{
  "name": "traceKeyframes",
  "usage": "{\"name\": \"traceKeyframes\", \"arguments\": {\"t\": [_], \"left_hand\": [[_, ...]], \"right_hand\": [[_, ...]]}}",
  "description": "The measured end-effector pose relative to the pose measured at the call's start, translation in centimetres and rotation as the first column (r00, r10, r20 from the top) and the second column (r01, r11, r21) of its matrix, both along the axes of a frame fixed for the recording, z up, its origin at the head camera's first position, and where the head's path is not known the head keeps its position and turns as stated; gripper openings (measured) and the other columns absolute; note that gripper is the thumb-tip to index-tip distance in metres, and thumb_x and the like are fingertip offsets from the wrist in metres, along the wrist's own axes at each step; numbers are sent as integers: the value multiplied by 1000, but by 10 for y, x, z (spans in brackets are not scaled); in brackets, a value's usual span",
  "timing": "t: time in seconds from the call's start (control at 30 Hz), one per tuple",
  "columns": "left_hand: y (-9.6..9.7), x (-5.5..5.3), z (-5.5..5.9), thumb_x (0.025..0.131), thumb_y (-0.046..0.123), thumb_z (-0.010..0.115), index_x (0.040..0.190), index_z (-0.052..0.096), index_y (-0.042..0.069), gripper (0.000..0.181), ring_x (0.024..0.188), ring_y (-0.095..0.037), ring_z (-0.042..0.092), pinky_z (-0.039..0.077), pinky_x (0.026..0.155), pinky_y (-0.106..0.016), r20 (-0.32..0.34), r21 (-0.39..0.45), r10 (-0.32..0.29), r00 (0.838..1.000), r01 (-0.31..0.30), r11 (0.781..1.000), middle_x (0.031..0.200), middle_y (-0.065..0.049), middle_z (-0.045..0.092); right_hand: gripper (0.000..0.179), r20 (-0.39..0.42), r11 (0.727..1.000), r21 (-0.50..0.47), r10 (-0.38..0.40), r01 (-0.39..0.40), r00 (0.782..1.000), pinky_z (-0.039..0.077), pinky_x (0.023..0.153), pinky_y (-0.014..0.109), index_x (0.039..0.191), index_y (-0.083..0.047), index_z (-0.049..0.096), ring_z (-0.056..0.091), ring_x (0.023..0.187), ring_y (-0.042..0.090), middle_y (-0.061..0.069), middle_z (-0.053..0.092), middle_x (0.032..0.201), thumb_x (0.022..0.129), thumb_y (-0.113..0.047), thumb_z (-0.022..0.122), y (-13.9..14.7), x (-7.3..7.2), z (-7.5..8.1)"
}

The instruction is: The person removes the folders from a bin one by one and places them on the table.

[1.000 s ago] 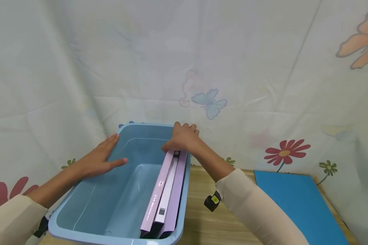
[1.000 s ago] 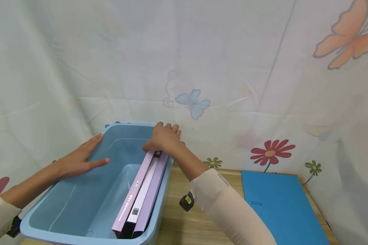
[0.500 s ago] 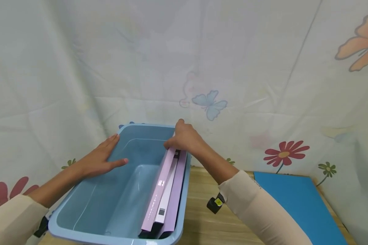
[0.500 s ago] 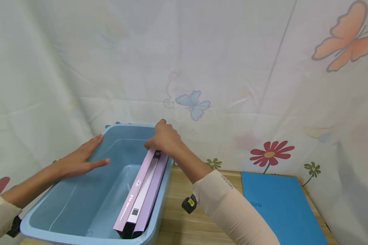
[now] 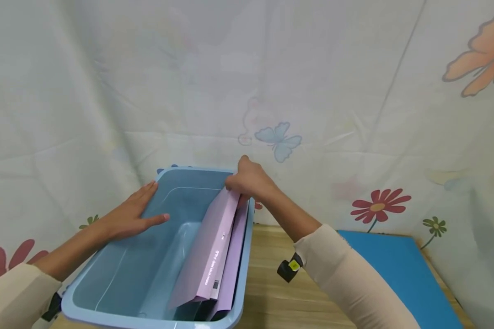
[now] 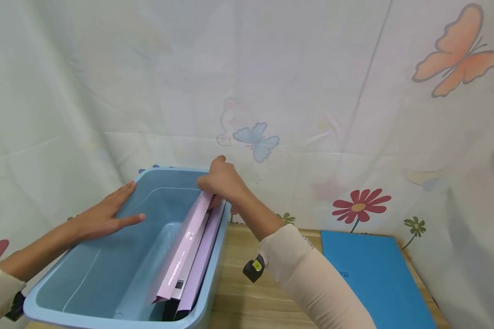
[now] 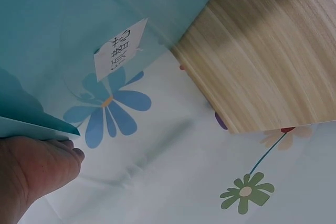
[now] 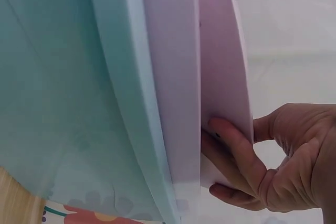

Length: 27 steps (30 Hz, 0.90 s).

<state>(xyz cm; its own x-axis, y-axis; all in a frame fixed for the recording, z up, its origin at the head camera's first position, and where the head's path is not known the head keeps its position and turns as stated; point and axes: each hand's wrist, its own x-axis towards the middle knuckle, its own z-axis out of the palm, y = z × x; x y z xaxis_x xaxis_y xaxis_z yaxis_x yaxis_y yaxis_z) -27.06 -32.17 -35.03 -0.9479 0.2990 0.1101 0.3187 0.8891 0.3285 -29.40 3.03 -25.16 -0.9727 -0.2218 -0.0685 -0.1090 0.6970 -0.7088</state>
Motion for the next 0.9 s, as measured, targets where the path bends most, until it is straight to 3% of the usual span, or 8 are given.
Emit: {"name": "traceKeyframes", "arguments": {"t": [0.07,0.13,0.23,0.33,0.57,0.77,0.9], "left_hand": [[1,-1,-1,102,58,73,180,13,-1,115,167,-66,21,26,120,-95,2,3,-5,1000,5,1000,186,-35,14],[2,-2,-1,102,58,73,179,13,-1,115,168,-66,20,26,120,-95,7,6,-9,1000,9,1000,186,-34,14],[3,-4,-1,102,59,73,180,13,-1,115,168,-66,20,26,120,-95,12,3,-14,1000,14,1000,186,-34,14],[6,-5,1,103,59,72,180,12,-1,115,168,-66,19,25,120,-95,11,-2,-19,1000,19,1000,186,-33,13],[8,-5,4,103,61,70,180,9,1,116,169,-65,17,24,121,-95,7,-16,-23,1000,23,1000,188,-31,10],[7,-4,4,103,60,70,181,8,2,115,169,-66,16,24,119,-96,-4,-26,-20,1000,20,999,188,-31,10],[5,-2,5,103,58,71,180,8,1,115,168,-67,16,24,118,-97,-5,-17,-22,1000,22,1000,187,-32,9]], "right_hand": [[47,-1,1000,-31,-3,3,1000,48,41,35,132,0,48,83,71,35,21,72,105,96,-20,70,4,-2,-1],[44,0,998,-70,-1,1,1000,53,44,35,128,0,49,81,68,35,24,71,112,95,-18,72,9,-3,-1],[45,16,988,-152,1,1,1000,68,61,42,130,2,48,80,65,31,26,67,123,96,-14,72,15,-4,1],[45,48,970,-241,-6,17,999,72,74,48,133,3,47,79,66,29,27,63,130,98,-11,72,22,-4,5],[42,100,928,-370,-12,49,995,62,53,31,134,5,46,70,53,23,29,63,126,101,-7,69,35,-7,8],[42,141,888,-456,5,61,990,52,47,27,136,5,43,61,45,19,27,64,112,103,-5,66,39,-10,4],[60,170,851,-522,43,54,984,48,47,28,156,5,34,59,48,19,28,67,113,105,-4,64,42,-9,2]]}}
